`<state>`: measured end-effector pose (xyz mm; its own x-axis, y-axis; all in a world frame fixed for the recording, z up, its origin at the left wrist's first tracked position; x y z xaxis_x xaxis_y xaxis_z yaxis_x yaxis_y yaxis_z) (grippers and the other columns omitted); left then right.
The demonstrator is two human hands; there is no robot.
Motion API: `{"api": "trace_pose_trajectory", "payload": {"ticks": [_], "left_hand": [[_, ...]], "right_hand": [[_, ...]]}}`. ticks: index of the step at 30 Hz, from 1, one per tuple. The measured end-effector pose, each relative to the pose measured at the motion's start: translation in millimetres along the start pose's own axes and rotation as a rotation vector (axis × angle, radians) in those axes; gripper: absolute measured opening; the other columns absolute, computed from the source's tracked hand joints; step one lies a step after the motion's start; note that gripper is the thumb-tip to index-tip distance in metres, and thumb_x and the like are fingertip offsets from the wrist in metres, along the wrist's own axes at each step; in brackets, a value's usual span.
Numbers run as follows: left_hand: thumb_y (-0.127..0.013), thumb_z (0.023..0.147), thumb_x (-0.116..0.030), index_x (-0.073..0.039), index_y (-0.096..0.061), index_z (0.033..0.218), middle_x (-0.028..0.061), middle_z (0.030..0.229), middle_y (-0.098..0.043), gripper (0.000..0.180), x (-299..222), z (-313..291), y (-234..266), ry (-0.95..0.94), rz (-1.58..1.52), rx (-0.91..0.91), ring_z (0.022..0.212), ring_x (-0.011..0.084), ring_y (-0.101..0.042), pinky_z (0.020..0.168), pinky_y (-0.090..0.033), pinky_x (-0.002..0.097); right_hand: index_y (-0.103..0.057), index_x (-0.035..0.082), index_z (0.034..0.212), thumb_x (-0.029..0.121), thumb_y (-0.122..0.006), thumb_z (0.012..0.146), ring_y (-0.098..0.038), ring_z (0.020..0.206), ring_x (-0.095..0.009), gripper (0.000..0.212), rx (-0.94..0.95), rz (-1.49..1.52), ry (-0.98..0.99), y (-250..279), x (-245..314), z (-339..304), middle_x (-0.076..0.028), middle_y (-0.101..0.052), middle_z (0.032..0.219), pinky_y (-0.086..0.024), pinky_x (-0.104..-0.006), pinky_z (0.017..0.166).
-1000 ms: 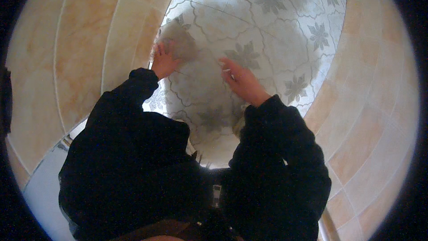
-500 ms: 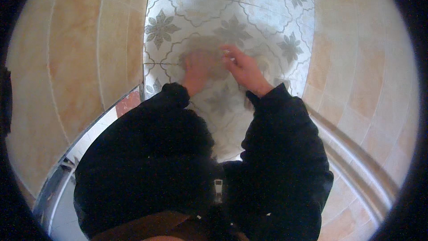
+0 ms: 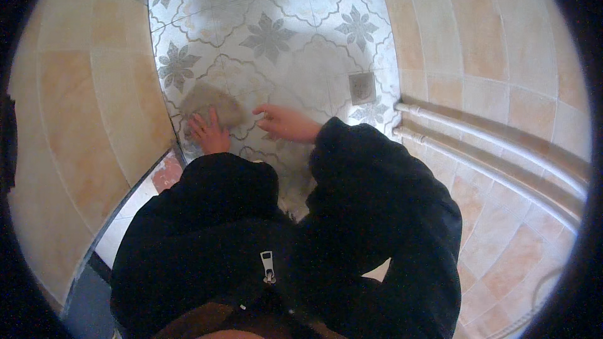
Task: The person wipes the tiled walls and pipes in a bathroom using a cloth, then moves to wipe the floor around the toilet and other fixtures.
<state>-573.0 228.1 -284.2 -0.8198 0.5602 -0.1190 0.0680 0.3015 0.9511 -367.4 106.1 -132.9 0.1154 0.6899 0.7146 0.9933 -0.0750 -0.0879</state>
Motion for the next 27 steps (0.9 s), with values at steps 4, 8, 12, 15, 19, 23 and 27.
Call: {"api": "trace_pose_trajectory", "payload": {"ticks": [4, 8, 12, 15, 19, 23, 27], "left_hand": [[-0.071, 0.084, -0.037, -0.022, -0.023, 0.156, 0.0348, 0.155, -0.017, 0.088, -47, 38, -1, 0.006, -0.073, 0.17, 0.144, 0.0562, -0.009, 0.112, -0.02, 0.0658], [-0.065, 0.088, -0.028, -0.017, -0.022, 0.156, 0.0337, 0.157, -0.01, 0.081, -100, 89, -19, -0.384, -0.146, 0.428, 0.143, 0.0584, -0.003, 0.111, -0.02, 0.0661], [-0.059, 0.092, -0.023, -0.011, -0.025, 0.153, 0.0315, 0.148, -0.034, 0.07, -106, 104, -1, -0.563, -0.522, 0.475, 0.136, 0.0528, -0.031, 0.107, -0.034, 0.0571], [-0.055, 0.095, -0.023, -0.009, -0.03, 0.15, 0.0284, 0.141, -0.047, 0.062, -88, 93, 32, -0.316, -0.517, 0.636, 0.125, 0.0451, -0.05, 0.102, -0.043, 0.0489], [-0.053, 0.098, -0.028, -0.007, -0.034, 0.148, 0.0278, 0.144, -0.044, 0.058, -102, 98, 67, -0.403, -0.221, 0.823, 0.122, 0.0387, -0.055, 0.1, -0.046, 0.045], [-0.055, 0.097, -0.034, -0.008, -0.03, 0.15, 0.0269, 0.146, -0.041, 0.064, -153, 123, 55, -0.605, 0.012, 0.825, 0.124, 0.0377, -0.054, 0.101, -0.045, 0.0467], [-0.055, 0.096, -0.033, -0.006, -0.029, 0.151, 0.0268, 0.15, -0.036, 0.067, -208, 125, 42, -0.481, -0.174, 0.583, 0.133, 0.0392, -0.045, 0.107, -0.041, 0.0451]], "right_hand": [[-0.047, 0.008, 0.138, 0.028, -0.056, 0.098, -0.067, 0.096, -0.025, 0.045, 0.004, -0.176, 0.045, -5, -25, 17, -0.016, -0.066, 0.114, -0.053, -0.0402, 0.082], [-0.046, 0.011, 0.139, 0.022, -0.059, 0.093, -0.064, 0.105, -0.035, 0.05, -0.275, -0.387, 0.377, 5, -37, 50, -0.02, -0.061, 0.125, -0.051, -0.0443, 0.088], [-0.046, 0.017, 0.141, 0.019, -0.063, 0.087, -0.05, 0.125, -0.034, 0.057, -0.592, -0.616, 0.383, 24, -52, 77, -0.013, -0.053, 0.136, -0.043, -0.0488, 0.1], [-0.05, 0.021, 0.137, 0.029, -0.066, 0.085, -0.037, 0.139, -0.034, 0.055, -0.6, -1.268, 0.51, 14, -56, 89, -0.009, -0.044, 0.147, -0.033, -0.0618, 0.106], [-0.052, 0.031, 0.137, 0.04, -0.065, 0.084, -0.028, 0.145, -0.036, 0.055, -0.561, -1.275, 0.647, 18, -72, 106, -0.004, -0.043, 0.149, -0.021, -0.0709, 0.108], [-0.055, 0.032, 0.134, 0.041, -0.065, 0.083, -0.03, 0.145, -0.032, 0.052, -0.652, -1.249, 0.728, 48, -83, 120, -0.002, -0.046, 0.147, -0.022, -0.0643, 0.112], [-0.055, 0.028, 0.135, 0.039, -0.064, 0.086, -0.034, 0.143, -0.028, 0.051, -0.922, -1.092, 0.557, 115, -97, 95, -0.001, -0.049, 0.145, -0.025, -0.0591, 0.112]]}}
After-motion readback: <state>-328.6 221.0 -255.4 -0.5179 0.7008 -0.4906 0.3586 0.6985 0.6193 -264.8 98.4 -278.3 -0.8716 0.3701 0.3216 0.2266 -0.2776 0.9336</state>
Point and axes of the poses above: each hand's wrist, its own z-axis towards the middle knuckle, its own y-axis out of the back of the hand, x = y × z, the point moved 5 cm from there along z, towards the middle knuckle
